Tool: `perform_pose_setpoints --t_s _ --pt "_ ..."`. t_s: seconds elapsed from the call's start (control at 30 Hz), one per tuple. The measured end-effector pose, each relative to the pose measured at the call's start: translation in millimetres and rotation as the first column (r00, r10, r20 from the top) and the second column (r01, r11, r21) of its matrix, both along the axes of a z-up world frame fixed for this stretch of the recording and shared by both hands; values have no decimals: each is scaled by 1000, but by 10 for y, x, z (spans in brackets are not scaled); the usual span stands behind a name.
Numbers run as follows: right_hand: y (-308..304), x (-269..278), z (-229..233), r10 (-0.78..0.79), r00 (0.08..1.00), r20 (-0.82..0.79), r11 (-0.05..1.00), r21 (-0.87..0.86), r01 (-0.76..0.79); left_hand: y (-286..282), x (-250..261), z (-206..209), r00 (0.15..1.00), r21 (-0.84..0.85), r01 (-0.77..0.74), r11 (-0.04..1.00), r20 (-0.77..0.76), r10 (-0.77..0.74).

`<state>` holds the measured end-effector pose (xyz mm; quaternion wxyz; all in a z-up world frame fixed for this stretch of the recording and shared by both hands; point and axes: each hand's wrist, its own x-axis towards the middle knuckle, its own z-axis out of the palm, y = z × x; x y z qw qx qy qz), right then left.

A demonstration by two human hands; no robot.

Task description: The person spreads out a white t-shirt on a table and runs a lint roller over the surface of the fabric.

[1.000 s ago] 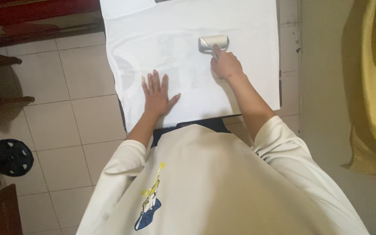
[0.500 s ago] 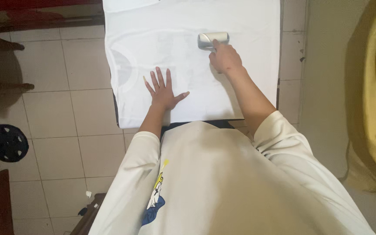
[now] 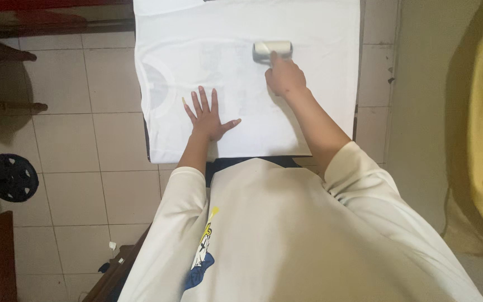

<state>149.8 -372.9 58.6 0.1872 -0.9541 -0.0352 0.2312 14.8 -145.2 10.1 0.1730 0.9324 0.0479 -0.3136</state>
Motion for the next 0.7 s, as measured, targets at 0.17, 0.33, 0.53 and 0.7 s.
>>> perform_pose_setpoints --t_s 0.17,0.33,0.53,0.7 --pt "-49 -173 18 35 999 -11 998 -42 -36 -30 27 52 1000 5 -2 1000 -31 2" --pt "-31 -410 -60 16 1000 -1 999 -28 -16 -18 -16 78 1000 27 -5 1000 -29 6" --pt "-51 -625 12 24 999 -24 999 -33 -25 -45 -11 7 1000 10 -13 1000 17 13" --pt "-28 -668 67 22 999 -47 999 -39 -23 -41 5 21 1000 29 0 1000 -12 0"
